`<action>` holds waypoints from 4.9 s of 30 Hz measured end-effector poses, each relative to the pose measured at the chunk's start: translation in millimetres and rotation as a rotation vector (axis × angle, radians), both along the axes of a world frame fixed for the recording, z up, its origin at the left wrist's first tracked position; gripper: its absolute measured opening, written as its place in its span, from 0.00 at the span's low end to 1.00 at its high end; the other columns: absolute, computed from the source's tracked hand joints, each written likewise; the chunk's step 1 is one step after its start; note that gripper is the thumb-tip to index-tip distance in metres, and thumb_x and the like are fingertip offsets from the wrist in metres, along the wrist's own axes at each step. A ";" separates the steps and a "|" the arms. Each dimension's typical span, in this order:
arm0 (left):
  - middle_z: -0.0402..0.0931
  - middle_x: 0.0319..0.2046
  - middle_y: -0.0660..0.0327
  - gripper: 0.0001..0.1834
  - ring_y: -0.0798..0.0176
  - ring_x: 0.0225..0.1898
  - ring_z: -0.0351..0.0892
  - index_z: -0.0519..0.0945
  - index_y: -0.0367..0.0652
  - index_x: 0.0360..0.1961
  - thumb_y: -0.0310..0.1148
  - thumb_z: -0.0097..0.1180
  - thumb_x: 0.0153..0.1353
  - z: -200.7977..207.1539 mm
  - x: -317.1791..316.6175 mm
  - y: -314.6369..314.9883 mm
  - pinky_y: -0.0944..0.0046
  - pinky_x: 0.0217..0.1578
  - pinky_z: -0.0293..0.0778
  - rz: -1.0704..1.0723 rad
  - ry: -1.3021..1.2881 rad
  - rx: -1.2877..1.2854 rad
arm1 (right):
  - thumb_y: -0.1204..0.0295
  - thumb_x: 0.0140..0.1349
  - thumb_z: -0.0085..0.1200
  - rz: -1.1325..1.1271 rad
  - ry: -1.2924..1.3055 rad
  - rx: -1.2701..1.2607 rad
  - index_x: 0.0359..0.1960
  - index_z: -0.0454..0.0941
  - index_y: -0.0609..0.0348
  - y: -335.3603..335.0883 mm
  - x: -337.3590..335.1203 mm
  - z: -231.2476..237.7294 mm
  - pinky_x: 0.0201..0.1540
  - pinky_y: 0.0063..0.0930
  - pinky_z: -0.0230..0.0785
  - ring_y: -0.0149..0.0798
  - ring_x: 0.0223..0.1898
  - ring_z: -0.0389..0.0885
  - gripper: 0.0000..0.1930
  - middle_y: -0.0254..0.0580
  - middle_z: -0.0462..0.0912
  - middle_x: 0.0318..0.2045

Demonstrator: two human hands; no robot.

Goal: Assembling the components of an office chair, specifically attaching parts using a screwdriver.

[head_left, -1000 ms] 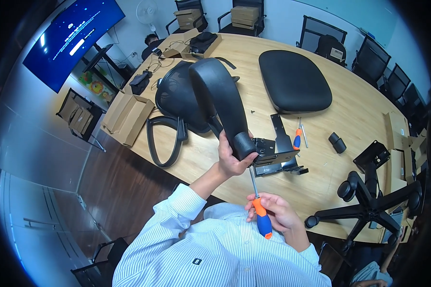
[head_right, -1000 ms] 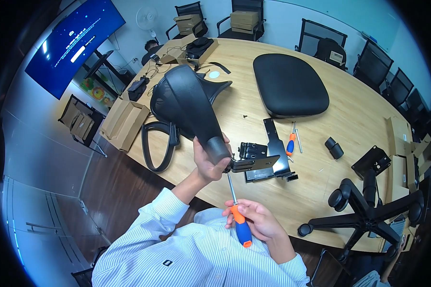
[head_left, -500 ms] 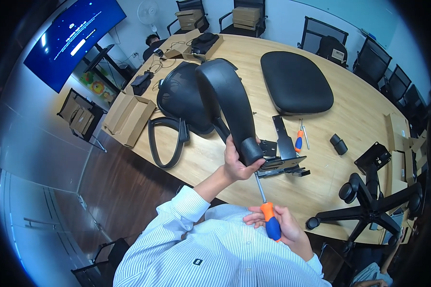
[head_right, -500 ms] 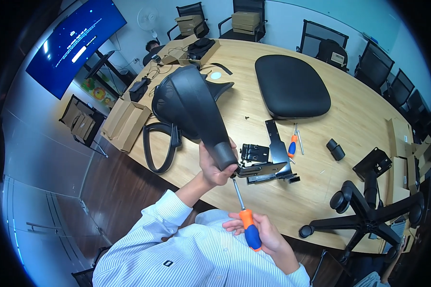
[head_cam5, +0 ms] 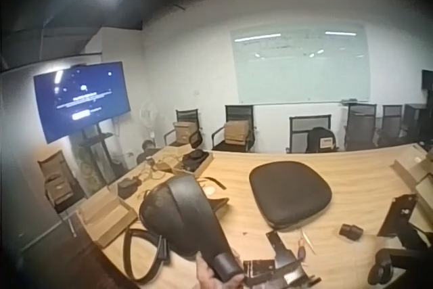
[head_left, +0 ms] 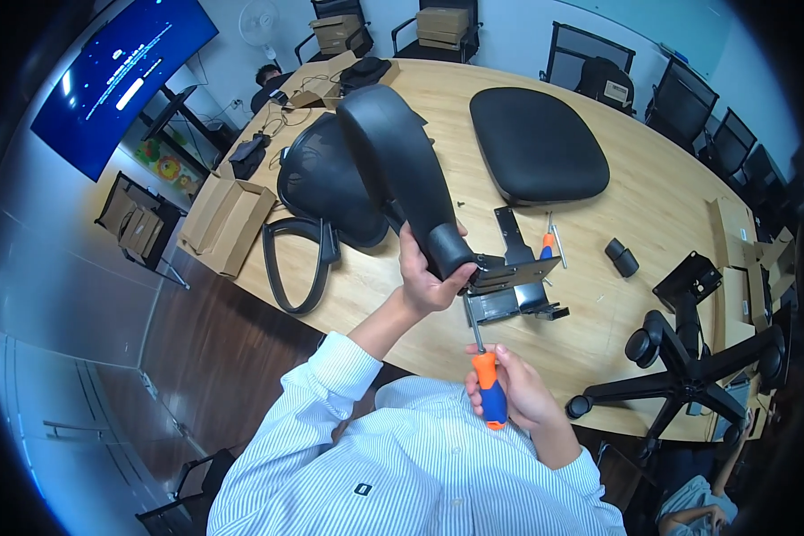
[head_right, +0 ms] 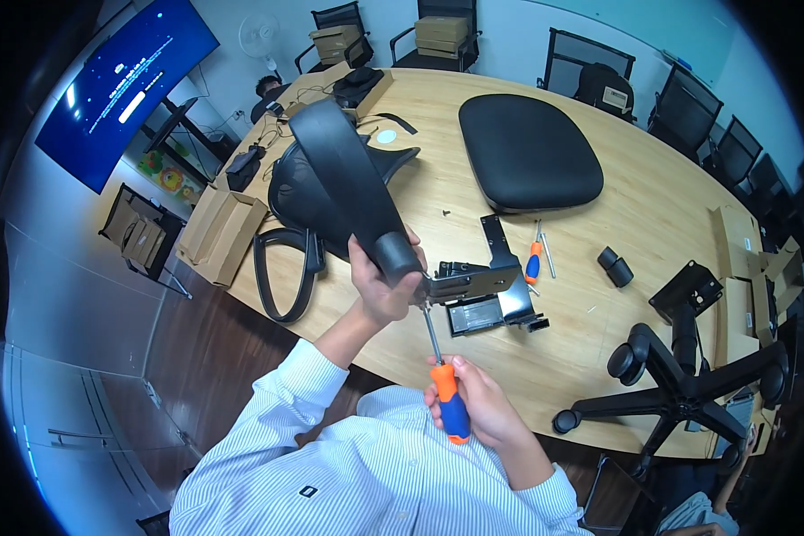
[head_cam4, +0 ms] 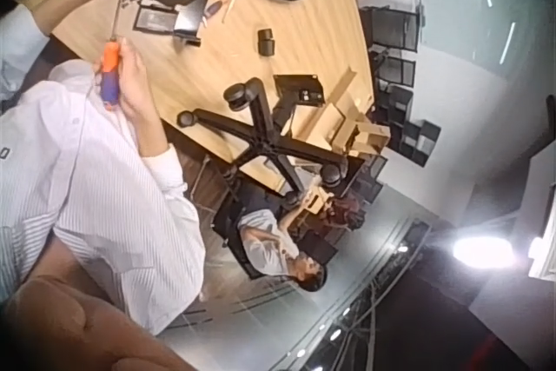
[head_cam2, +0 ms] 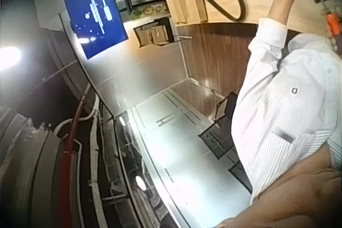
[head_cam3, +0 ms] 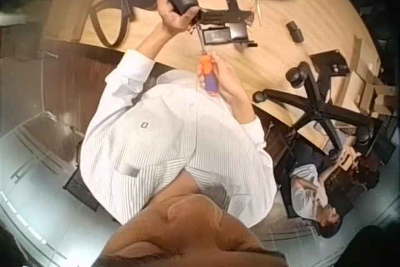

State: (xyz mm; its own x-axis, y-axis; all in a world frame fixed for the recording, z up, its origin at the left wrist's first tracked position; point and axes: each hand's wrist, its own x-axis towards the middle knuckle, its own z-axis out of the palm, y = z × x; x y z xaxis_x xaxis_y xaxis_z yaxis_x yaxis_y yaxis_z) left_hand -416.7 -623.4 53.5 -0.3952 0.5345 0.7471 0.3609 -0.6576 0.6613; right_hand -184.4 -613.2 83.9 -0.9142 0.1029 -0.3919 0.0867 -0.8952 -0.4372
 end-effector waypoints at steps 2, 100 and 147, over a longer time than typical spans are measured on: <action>0.70 0.44 0.50 0.43 0.65 0.40 0.72 0.50 0.33 0.62 0.31 0.67 0.54 9.1 -3.5 2.0 0.66 0.42 0.71 -0.020 -0.071 0.020 | 0.68 0.70 0.47 0.068 -0.030 -0.012 0.56 0.63 0.67 7.3 -13.5 21.0 0.34 0.29 0.77 0.35 0.28 0.79 0.18 0.49 0.79 0.33; 0.69 0.44 0.50 0.45 0.64 0.38 0.73 0.49 0.37 0.62 0.28 0.68 0.51 15.9 7.9 -22.3 0.67 0.38 0.72 -0.073 -0.050 0.045 | 0.67 0.70 0.45 0.106 0.102 0.035 0.51 0.69 0.66 -10.8 -10.5 14.4 0.48 0.37 0.77 0.33 0.36 0.78 0.15 0.43 0.75 0.35; 0.68 0.45 0.51 0.40 0.64 0.42 0.71 0.52 0.33 0.59 0.31 0.67 0.54 -1.7 4.3 -5.5 0.66 0.42 0.72 0.245 -0.166 0.029 | 0.63 0.68 0.52 -0.539 -0.138 0.987 0.29 0.76 0.67 4.8 -108.6 -9.9 0.22 0.22 0.70 0.27 0.19 0.77 0.17 0.38 0.78 0.20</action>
